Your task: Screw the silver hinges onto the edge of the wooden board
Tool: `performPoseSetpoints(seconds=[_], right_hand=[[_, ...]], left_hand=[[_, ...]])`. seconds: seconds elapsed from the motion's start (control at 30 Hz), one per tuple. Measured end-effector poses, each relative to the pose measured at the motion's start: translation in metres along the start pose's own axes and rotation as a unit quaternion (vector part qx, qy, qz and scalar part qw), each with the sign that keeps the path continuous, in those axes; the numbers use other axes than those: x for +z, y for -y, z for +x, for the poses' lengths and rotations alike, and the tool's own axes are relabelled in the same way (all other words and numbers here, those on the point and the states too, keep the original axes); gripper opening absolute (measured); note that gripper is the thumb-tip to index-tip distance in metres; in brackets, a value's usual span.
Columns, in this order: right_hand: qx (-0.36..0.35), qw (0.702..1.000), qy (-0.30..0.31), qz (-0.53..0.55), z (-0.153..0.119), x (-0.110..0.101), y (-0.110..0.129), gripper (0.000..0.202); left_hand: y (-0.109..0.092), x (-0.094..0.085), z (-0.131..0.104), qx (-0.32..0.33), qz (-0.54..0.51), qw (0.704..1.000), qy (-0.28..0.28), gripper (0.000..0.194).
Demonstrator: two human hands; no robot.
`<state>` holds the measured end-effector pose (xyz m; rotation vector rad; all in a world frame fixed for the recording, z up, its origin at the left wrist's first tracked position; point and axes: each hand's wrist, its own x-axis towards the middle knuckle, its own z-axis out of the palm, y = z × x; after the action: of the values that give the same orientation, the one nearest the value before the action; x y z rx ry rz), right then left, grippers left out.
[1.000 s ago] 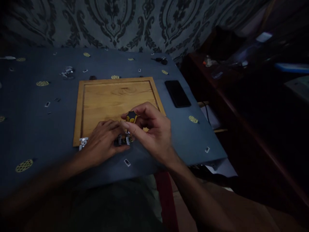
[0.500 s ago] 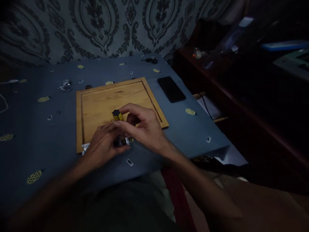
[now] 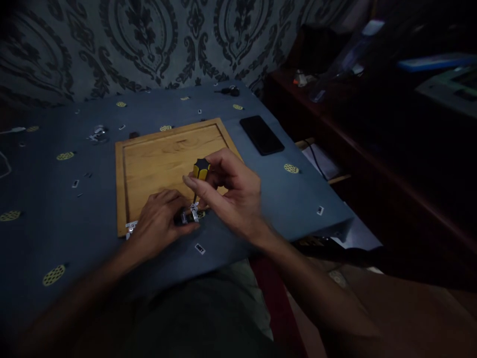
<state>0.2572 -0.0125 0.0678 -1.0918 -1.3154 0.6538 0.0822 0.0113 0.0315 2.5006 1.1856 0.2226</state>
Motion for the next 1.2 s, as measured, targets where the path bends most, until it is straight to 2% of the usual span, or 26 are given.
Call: performPoseSetpoints(seconds=[0.63, 0.8, 0.93, 1.03, 1.2], right_hand=[[0.042, 0.998, 0.015, 0.047, -0.003, 0.006, -0.019, 0.031], [0.036, 0.996, 0.07, 0.038, -0.001, 0.0, -0.016, 0.021], [0.017, 0.993, 0.116, 0.009, 0.001, -0.004, -0.011, 0.019], [0.02, 0.995, 0.097, 0.005, 0.003, -0.003, -0.011, 0.021], [0.067, 0.994, 0.079, 0.035, 0.005, 0.002, -0.012, 0.032]], left_hand=[[0.0, 0.0, 0.0, 0.001, -0.001, 1.0, 0.007, 0.029], [0.0, 0.0, 0.0, 0.004, -0.004, 1.0, 0.003, 0.029], [0.0, 0.0, 0.0, 0.0, -0.006, 1.0, 0.005, 0.03], [0.0, 0.001, 0.0, -0.001, -0.006, 1.0, -0.003, 0.03], [0.001, 0.002, 0.0, -0.006, -0.013, 1.0, -0.001, 0.031]])
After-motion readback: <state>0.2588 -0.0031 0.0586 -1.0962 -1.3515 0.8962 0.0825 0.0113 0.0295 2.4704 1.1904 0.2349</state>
